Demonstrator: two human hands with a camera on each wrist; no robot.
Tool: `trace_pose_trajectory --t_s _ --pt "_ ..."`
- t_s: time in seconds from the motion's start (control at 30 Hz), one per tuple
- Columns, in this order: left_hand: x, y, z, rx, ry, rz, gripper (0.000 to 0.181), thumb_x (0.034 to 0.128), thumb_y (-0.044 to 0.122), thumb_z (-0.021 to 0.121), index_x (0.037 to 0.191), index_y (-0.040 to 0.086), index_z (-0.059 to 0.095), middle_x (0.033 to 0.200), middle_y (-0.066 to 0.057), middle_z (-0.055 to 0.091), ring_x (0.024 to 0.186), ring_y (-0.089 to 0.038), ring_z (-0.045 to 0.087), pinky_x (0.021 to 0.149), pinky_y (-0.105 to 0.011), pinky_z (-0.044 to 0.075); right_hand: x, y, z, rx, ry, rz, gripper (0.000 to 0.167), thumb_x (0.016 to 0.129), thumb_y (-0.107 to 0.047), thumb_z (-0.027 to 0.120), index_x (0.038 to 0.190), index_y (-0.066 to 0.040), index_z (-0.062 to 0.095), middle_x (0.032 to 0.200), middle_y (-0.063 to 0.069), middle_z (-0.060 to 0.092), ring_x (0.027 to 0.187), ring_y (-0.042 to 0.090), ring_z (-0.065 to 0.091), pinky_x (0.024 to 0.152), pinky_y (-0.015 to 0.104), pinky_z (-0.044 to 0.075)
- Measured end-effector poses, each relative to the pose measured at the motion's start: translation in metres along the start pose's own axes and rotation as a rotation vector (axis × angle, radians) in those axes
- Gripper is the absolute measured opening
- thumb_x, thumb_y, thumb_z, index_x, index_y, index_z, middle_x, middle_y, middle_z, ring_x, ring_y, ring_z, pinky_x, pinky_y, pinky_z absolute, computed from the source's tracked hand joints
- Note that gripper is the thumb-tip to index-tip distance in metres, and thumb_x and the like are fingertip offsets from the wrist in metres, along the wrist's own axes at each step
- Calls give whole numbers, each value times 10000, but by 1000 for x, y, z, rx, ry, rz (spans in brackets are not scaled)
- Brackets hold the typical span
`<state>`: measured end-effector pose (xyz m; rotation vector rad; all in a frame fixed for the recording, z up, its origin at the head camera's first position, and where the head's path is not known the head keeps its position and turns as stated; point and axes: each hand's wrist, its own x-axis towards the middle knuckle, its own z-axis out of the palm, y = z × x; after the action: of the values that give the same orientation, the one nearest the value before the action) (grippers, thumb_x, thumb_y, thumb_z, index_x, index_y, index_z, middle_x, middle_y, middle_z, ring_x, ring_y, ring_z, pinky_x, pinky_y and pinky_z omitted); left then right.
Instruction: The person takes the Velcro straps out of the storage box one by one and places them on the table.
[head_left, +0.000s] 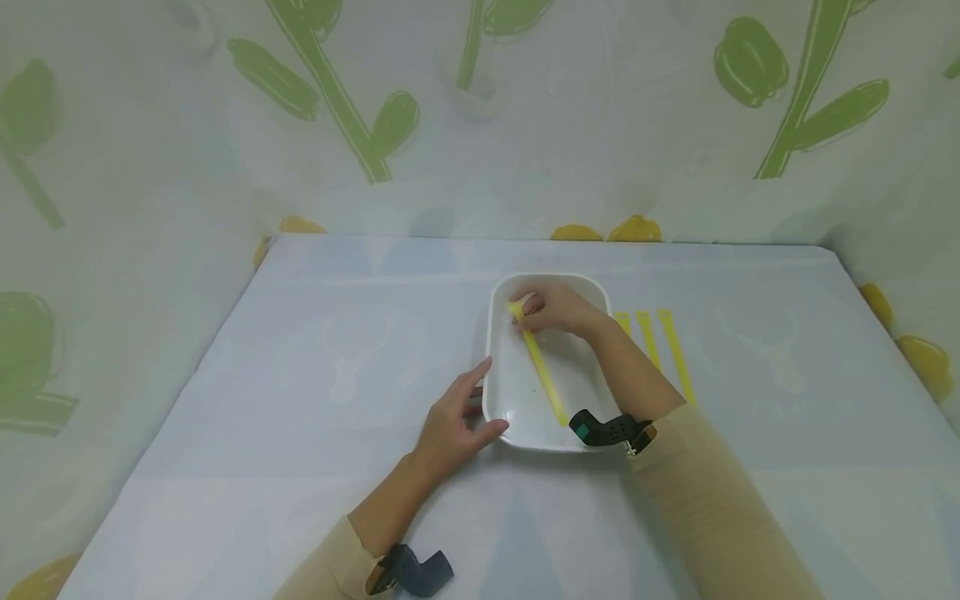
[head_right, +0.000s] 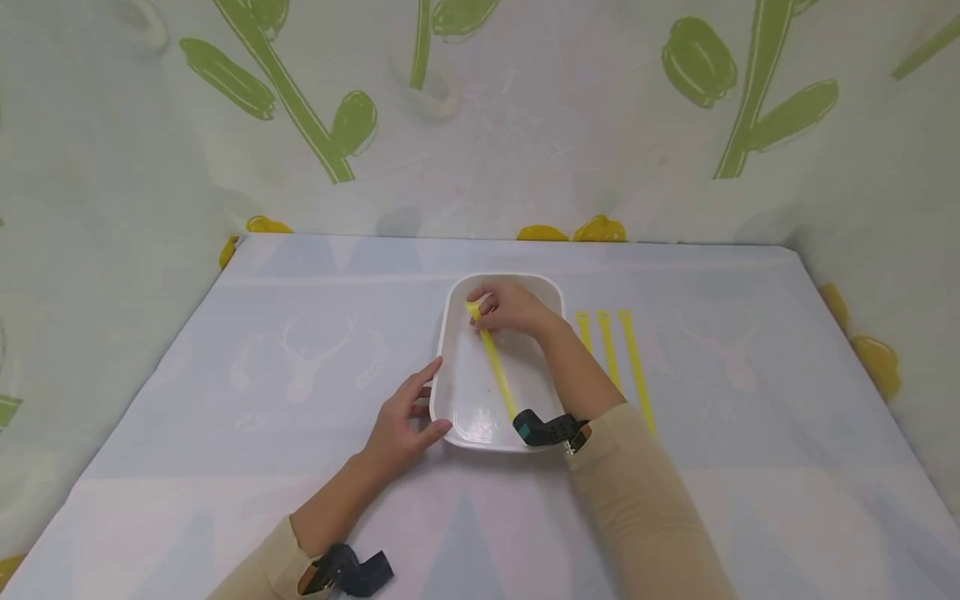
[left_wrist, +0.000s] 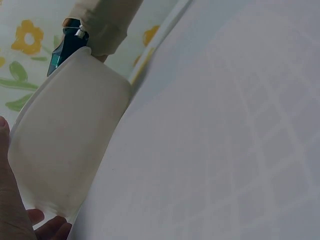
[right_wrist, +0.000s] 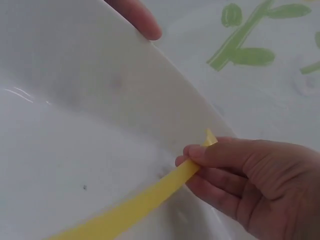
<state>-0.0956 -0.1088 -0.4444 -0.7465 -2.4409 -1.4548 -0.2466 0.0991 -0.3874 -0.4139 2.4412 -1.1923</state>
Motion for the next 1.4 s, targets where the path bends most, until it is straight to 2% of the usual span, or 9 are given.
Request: trace_pose_trajectory --t_s 0.23,0.5,0.7,0.8,1.0,1.07,1.23,1.4 --pt "-1 -1 0 3 5 4 879 831 688 494 1427 50 386 1268 -175 545 971 -266 652 751 -322 588 -5 -4 -5 92 -33 -35 517 820 -104 723 1313 -101 566 1089 115 671 891 198 654 803 340 574" --pt "-2 -3 1 -21 3 14 850 841 659 515 1436 67 380 1269 -174 543 963 -261 653 757 -317 587 -6 -2 -8 174 -68 -72 280 843 -68 684 1118 -14 678 1036 150 685 820 184 654 760 314 577" --pt "-2 -3 0 0 -5 14 852 844 665 503 1442 73 371 1279 -170 538 964 -258 653 751 -315 588 -9 -7 -10 198 -81 -81 396 792 -57 739 1176 -44 643 1131 175 644 783 180 648 744 311 569" --pt "-2 -3 1 9 -9 12 853 845 670 495 1445 79 365 1289 -167 533 974 -255 649 753 -317 588 -11 -12 -13 203 -97 -86 457 780 -61 754 1217 -52 619 1153 220 634 813 210 674 766 339 572" --pt "-2 -5 2 8 -9 21 855 842 671 498 1443 77 370 1276 -159 540 962 -247 648 749 -298 587 -18 -18 -22 205 -107 -96 539 765 -102 783 1261 -34 583 1317 177 546 896 246 693 837 406 563" --pt "-2 -5 2 15 -10 17 853 841 676 493 1447 88 366 1281 -153 538 971 -245 647 755 -292 585 -22 -22 -26 183 -109 -111 557 769 -120 784 1275 -34 568 1253 184 595 883 250 694 836 399 564" --pt "-1 -5 1 18 -9 17 839 846 669 495 1453 104 360 1297 -147 531 980 -248 644 762 -292 583 -35 -33 -36 144 -128 -128 543 781 -129 774 1282 -96 567 938 143 719 809 238 690 761 375 582" --pt "-1 -5 0 17 -10 19 833 849 658 505 1451 101 361 1294 -146 534 986 -251 643 765 -303 584 -47 -40 -44 126 -144 -166 523 809 -133 744 1296 -143 552 913 125 719 810 255 686 752 377 581"
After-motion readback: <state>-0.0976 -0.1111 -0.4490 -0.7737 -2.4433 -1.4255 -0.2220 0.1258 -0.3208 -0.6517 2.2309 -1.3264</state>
